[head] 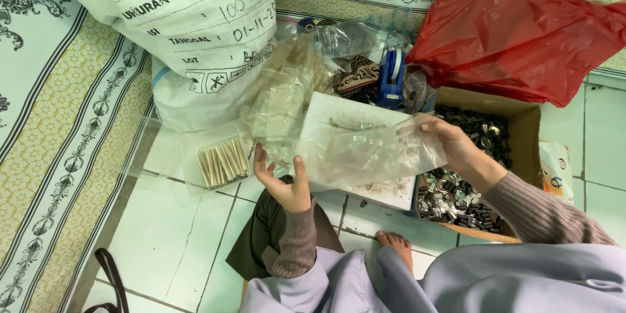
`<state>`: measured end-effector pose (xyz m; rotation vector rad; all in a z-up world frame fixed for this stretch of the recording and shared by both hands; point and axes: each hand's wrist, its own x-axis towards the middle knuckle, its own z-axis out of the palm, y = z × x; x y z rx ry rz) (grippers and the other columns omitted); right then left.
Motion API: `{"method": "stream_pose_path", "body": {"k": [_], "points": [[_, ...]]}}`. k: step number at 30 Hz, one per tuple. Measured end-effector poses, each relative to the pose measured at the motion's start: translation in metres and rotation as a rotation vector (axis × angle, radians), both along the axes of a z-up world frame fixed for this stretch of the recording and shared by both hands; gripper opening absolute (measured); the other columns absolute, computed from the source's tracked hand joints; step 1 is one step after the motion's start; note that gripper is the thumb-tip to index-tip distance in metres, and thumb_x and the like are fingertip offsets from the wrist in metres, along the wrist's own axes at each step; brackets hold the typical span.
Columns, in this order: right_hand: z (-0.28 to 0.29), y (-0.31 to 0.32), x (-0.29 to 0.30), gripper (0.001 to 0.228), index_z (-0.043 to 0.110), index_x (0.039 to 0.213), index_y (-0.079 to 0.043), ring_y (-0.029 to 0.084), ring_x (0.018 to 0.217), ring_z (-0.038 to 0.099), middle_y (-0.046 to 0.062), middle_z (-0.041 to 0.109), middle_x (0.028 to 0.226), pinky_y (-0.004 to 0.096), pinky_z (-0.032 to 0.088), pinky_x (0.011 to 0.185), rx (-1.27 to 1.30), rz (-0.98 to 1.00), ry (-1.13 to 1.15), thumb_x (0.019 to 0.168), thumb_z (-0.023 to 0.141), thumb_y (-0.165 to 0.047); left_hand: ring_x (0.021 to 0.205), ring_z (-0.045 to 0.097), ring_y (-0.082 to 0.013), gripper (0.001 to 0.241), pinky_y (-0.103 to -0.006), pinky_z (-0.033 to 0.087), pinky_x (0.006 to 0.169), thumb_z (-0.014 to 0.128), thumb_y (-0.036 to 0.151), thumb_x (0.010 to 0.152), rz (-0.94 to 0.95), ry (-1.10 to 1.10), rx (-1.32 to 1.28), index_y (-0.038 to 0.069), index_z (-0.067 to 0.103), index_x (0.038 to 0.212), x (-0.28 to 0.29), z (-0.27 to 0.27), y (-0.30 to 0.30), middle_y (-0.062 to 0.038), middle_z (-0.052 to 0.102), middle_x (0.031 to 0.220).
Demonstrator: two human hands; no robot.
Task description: Picking up small metal components from a box and placing them into small plastic bags for packaging.
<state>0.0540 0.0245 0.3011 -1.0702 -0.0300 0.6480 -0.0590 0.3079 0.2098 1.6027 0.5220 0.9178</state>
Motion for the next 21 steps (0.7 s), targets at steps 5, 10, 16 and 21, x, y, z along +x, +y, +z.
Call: {"method": "stream_pose_path", "body": {"k": [5,10,16,21], "points": [[-0.020,0.009,0.002,0.011,0.055,0.083,-0.006,0.014,0.043,0.057,0.004,0.052,0.058,0.029,0.051,0.041,-0.071,0.104,-0.122,0.086,0.061,-0.015,0.134,0.049,-0.0444,0.065,-0.0656,0.025,0.113,0.076,0.036,0.085,-0.536,-0.113,0.282,0.003,0.054,0.136,0.031,0.039,-0.024,-0.024,0.055,0.142],[-0.003,0.018,0.001,0.012,0.055,0.083,-0.005,0.012,0.042,0.059,0.006,0.061,0.053,0.024,0.047,0.043,-0.178,0.110,-0.262,0.092,0.063,-0.007,0.107,0.071,-0.0348,0.057,-0.0738,0.020,0.114,0.076,0.052,0.084,-0.943,0.041,0.460,0.010,0.068,0.122,0.046,0.032,-0.045,-0.012,0.075,0.110],[-0.001,0.013,0.005,0.021,0.059,0.111,0.001,0.017,0.072,0.067,0.013,0.068,0.084,0.032,0.055,0.065,-0.371,-0.166,-0.383,0.095,0.070,-0.005,0.085,0.071,-0.0173,0.033,-0.0436,0.051,0.095,0.088,0.031,0.080,-0.846,0.079,0.052,0.008,0.073,0.098,0.039,0.032,-0.053,-0.008,0.074,0.081],[-0.002,0.006,-0.011,0.019,0.064,0.104,-0.012,0.027,0.094,0.061,0.003,0.066,0.101,0.038,0.040,0.087,-0.895,-0.423,-1.436,0.092,0.079,-0.018,0.078,0.069,-0.0115,0.015,-0.0370,0.054,0.090,0.079,0.026,0.090,-0.524,0.019,-0.234,0.015,0.069,0.089,0.035,0.032,-0.063,-0.002,0.071,0.073]]}}
